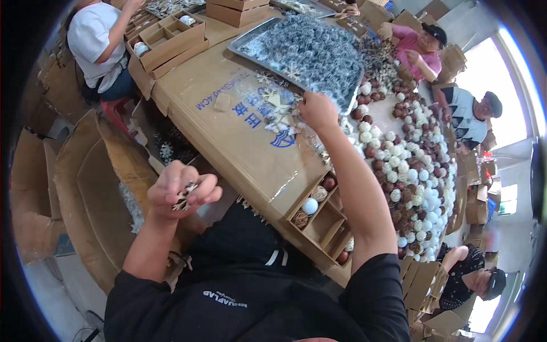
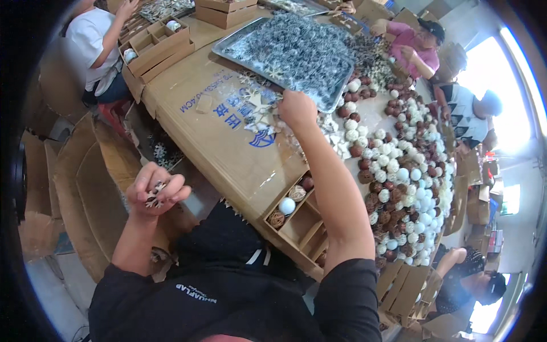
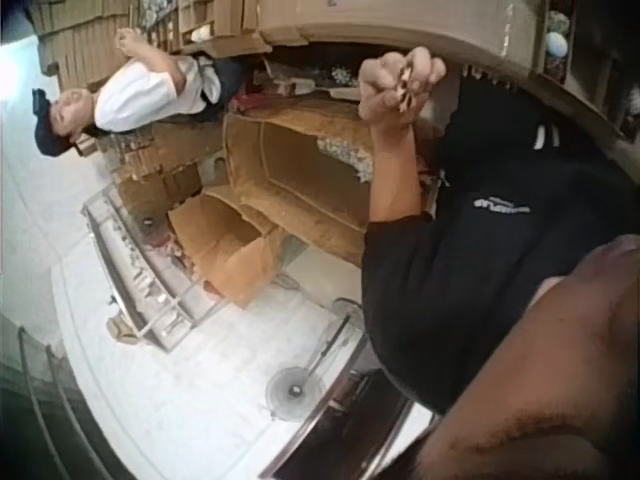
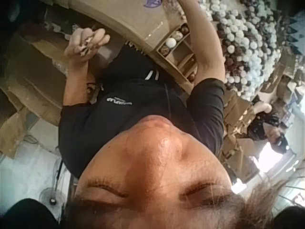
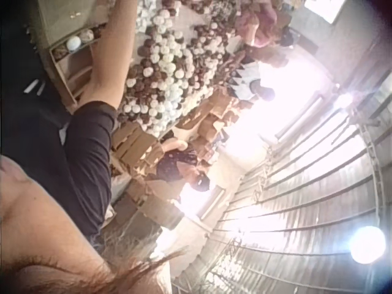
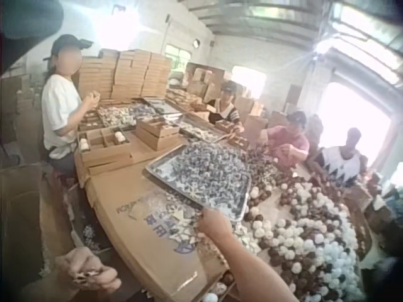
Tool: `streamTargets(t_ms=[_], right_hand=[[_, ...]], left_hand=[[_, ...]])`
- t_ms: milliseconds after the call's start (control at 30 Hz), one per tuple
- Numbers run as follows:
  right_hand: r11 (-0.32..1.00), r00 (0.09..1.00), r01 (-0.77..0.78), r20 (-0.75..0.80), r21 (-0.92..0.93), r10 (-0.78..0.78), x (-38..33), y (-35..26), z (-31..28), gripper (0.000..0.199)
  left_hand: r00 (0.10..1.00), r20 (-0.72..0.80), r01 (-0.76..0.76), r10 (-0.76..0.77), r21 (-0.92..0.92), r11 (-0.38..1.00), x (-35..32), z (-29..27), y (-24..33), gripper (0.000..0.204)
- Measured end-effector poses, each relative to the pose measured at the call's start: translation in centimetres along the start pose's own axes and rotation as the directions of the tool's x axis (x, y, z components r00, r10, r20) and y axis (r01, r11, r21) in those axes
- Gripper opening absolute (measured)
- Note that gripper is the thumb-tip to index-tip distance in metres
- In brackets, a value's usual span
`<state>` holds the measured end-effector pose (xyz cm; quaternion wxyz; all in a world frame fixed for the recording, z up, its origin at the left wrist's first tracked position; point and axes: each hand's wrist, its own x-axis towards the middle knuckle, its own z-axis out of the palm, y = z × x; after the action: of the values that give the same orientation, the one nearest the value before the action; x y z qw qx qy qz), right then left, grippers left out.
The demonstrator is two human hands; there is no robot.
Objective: The person packs decorative holiday ornaments into a compartmentalized box by hand, untangling and arranging wooden snowflake cutouts, frosted pinecones, and wooden angel cutouts into separate slots.
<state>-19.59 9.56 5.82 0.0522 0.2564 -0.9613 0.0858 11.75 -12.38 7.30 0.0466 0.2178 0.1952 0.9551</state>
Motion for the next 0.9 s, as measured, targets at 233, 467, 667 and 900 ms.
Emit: streamTargets(t_ms=[233,467,667,900], right_hand=[[0.81,0.996,-0.077,0.014,0.581,0.085,-0.8,0.9,-4.5,0.027],[0.993,0.999,0.006,-0.039,0.117,-0.001,-0.6,1.0,-0.7,0.031],[0.984,0.996,-0.07,-0.044,0.163,0.078,0.4,2.2,2.3,0.026],[0.465,0.974,-0.176,0.085,0.868,0.21,0.1,1.5,-5.5,0.031]], left_hand=[[0.984,0.177,0.038,-0.031,-0.035,0.999,1.8,0.0,-0.2,0.017],[0.926,0.377,0.097,-0.002,-0.233,0.968,4.9,0.8,-2.8,0.043],[0.902,0.43,0.126,-0.041,-0.171,0.977,2.3,0.9,-2.3,0.061],[0.982,0.177,-0.058,0.07,-0.073,0.996,-1.3,1.4,-2.2,0.099]])
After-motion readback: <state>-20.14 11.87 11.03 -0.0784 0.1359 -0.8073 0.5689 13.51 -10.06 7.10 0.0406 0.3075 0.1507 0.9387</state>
